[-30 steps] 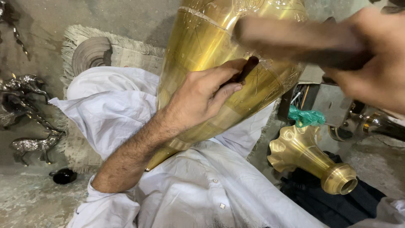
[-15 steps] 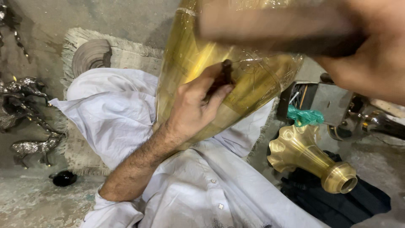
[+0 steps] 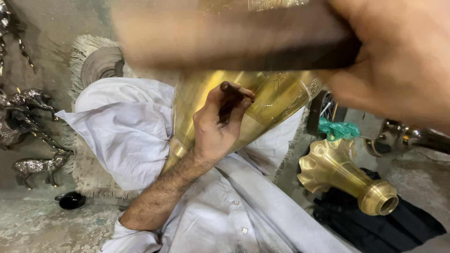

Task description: The person sits on the floor with a large brass vase on their lap and engraves decorative patterns into its surface. They hold a chisel against the brass with one hand and strike it with a wooden mallet in the other, repositioning the chisel repeatedly to work along the pattern lines.

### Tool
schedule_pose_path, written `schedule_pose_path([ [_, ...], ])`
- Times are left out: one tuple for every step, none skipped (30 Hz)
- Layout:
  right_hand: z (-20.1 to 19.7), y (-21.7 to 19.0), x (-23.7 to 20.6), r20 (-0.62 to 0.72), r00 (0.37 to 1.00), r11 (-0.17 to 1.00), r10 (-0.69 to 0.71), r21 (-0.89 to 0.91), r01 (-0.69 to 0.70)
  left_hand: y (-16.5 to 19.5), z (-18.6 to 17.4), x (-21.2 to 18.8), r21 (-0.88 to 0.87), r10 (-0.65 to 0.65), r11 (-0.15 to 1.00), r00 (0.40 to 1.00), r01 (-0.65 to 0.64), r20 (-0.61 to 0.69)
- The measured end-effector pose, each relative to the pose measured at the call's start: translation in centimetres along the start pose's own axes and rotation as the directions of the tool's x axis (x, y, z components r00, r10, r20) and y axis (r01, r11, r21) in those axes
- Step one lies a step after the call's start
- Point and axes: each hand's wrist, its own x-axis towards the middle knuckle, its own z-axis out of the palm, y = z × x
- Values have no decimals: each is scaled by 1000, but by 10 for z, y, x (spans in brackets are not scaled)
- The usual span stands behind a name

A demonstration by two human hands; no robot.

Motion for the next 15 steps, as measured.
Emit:
schedule_pose_path([
  [0,-3,1,-2,1000,1000,-7,-10,7,-3,-1,-2,60,19,998,1000,-18,-14],
  [1,-6,3,-5,1000,1000,-14,-20,13,-5,-1,-4,120,39,992,999,-36,-23],
  [-2,-8,4,40,998,973,-49,-223,57,-8,-2,-5,180,61,982,998,-55,-28],
  [-2,-10,5,60,997,957,-41,-286,57,-10,-2,-4,210,14,978,999,-4,-46],
  [-3,-13,7,81,996,936,-33,-347,59,-12,-3,-5,236,-40,970,997,55,-68],
  [-2,-16,9,69,998,959,14,-282,6,-15,-2,-5,259,-92,959,992,112,-87],
  [-3,-19,11,51,999,945,1,-326,16,-17,-3,-5,197,-59,978,995,74,-79],
  [-3,-21,13,32,999,929,-13,-369,24,-19,-3,-6,136,-25,990,997,35,-75],
  [-2,-25,14,20,996,854,-88,-513,86,-22,-3,-6,75,11,997,997,-5,-70],
  [-3,-27,18,7,991,837,-130,-535,114,-25,-3,-6,129,40,991,996,-28,-85],
  [-3,-29,19,-7,985,818,-172,-559,139,-27,-3,-6,183,63,982,993,-44,-100],
  [-2,-29,22,-29,985,874,-171,-466,138,-30,-2,-7,234,83,971,990,-55,-111],
  [-2,-31,22,-20,986,872,-166,-470,137,-32,-2,-7,187,62,982,992,-42,-106],
  [-1,-31,24,-12,987,870,-160,-474,136,-34,-3,-7,141,44,990,994,-29,-104],
  [2,-33,23,27,988,812,-150,-567,139,-36,-3,-7,96,25,995,995,-16,-100],
])
